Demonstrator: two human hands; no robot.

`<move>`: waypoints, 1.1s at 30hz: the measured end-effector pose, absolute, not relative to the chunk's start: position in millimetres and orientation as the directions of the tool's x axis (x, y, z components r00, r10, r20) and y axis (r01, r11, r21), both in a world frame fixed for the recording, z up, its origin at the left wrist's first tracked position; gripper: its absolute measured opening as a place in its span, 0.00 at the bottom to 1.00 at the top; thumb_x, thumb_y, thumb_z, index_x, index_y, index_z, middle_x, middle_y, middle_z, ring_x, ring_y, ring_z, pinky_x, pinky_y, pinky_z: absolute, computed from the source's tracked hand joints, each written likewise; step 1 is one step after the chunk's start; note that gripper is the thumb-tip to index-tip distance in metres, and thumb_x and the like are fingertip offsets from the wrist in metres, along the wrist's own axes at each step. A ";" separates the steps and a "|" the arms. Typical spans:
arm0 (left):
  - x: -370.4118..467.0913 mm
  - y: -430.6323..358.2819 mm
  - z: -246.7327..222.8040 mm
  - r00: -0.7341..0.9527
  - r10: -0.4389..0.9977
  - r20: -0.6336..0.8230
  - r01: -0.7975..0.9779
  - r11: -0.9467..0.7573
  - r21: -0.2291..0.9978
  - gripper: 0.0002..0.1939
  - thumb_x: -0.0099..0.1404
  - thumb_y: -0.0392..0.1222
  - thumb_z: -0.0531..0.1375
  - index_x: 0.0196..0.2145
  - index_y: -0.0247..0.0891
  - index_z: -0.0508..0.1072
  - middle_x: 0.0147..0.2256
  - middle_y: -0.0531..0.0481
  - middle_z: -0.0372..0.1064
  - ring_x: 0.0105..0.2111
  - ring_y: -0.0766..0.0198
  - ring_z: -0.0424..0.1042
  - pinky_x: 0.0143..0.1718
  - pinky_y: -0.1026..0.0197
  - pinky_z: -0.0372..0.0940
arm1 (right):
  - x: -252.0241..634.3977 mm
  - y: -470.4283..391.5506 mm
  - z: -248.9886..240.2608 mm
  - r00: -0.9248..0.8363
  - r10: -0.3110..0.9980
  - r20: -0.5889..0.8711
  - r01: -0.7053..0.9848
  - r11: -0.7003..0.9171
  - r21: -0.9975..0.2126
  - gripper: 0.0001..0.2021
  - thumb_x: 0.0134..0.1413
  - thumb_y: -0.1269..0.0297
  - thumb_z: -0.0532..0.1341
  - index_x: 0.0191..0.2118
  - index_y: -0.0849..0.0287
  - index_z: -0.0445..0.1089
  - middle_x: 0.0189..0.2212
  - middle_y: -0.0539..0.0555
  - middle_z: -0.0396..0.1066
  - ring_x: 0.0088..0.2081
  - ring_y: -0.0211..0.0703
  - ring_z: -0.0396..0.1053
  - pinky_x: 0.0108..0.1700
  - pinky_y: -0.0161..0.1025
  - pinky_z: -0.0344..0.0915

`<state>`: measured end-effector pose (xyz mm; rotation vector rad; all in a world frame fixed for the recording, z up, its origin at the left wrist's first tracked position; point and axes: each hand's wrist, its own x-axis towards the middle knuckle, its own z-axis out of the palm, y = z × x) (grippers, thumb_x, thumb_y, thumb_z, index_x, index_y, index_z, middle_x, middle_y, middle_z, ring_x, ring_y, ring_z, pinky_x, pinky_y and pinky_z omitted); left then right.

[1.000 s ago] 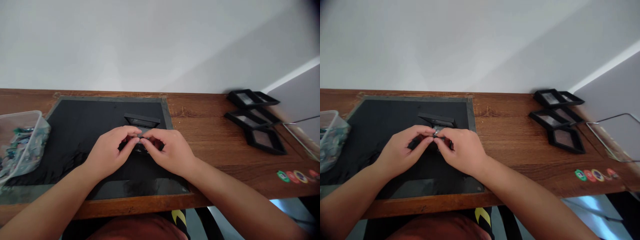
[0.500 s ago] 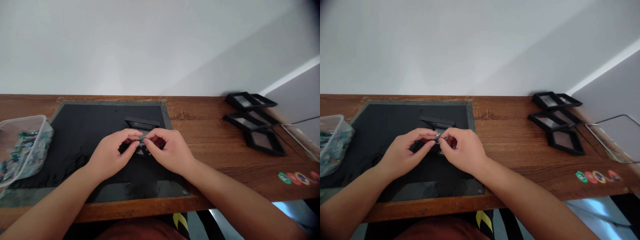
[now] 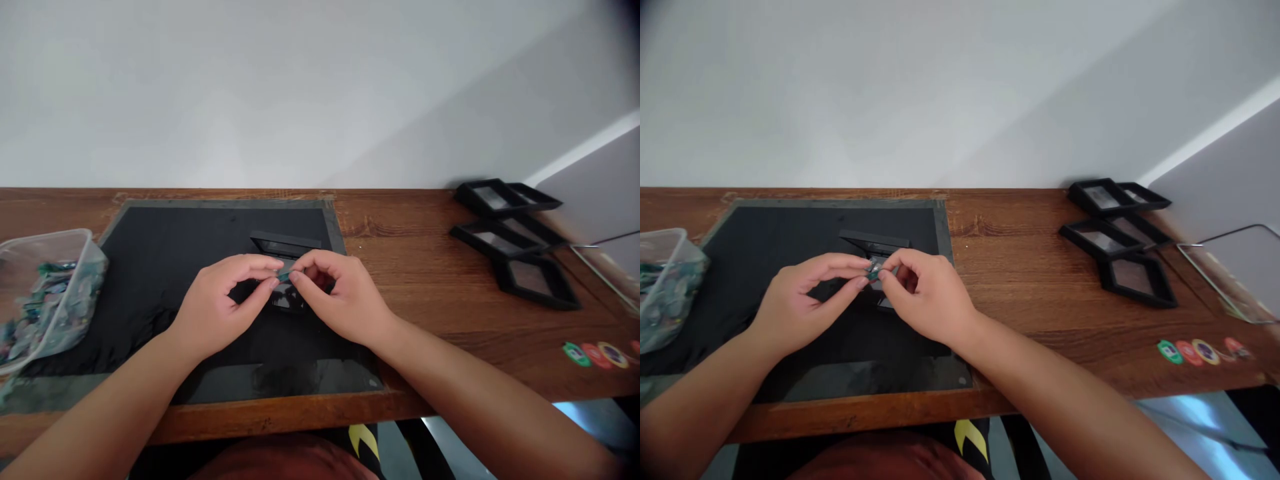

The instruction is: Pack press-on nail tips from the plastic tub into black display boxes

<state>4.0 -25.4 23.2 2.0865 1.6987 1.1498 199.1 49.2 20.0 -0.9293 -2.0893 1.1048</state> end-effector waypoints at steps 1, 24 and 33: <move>3.6 -25.5 23.3 0.040 0.898 0.439 0.734 -0.324 0.597 0.08 0.68 0.38 0.63 0.45 0.42 0.78 0.40 0.53 0.82 0.40 0.64 0.81 0.48 0.62 0.72 | 199.3 49.3 19.5 -0.579 0.795 0.180 0.297 0.411 -0.862 0.05 0.60 0.65 0.61 0.36 0.58 0.75 0.22 0.47 0.70 0.24 0.34 0.65 0.27 0.32 0.61; 1.5 -25.0 25.8 0.019 0.892 0.452 0.740 -0.317 0.594 0.08 0.64 0.36 0.62 0.41 0.43 0.79 0.36 0.53 0.80 0.37 0.63 0.79 0.44 0.59 0.72 | 198.3 46.7 19.0 -0.595 0.793 0.132 0.224 0.322 -0.920 0.06 0.59 0.64 0.62 0.31 0.59 0.72 0.24 0.48 0.70 0.24 0.33 0.64 0.27 0.32 0.60; 1.4 -22.4 22.9 0.016 0.904 0.427 0.728 -0.303 0.615 0.08 0.67 0.36 0.61 0.41 0.41 0.79 0.37 0.50 0.78 0.38 0.63 0.77 0.43 0.60 0.71 | 199.3 47.5 17.9 -0.623 0.771 0.131 0.243 0.350 -0.904 0.06 0.60 0.64 0.62 0.32 0.58 0.72 0.25 0.48 0.71 0.25 0.34 0.65 0.28 0.32 0.61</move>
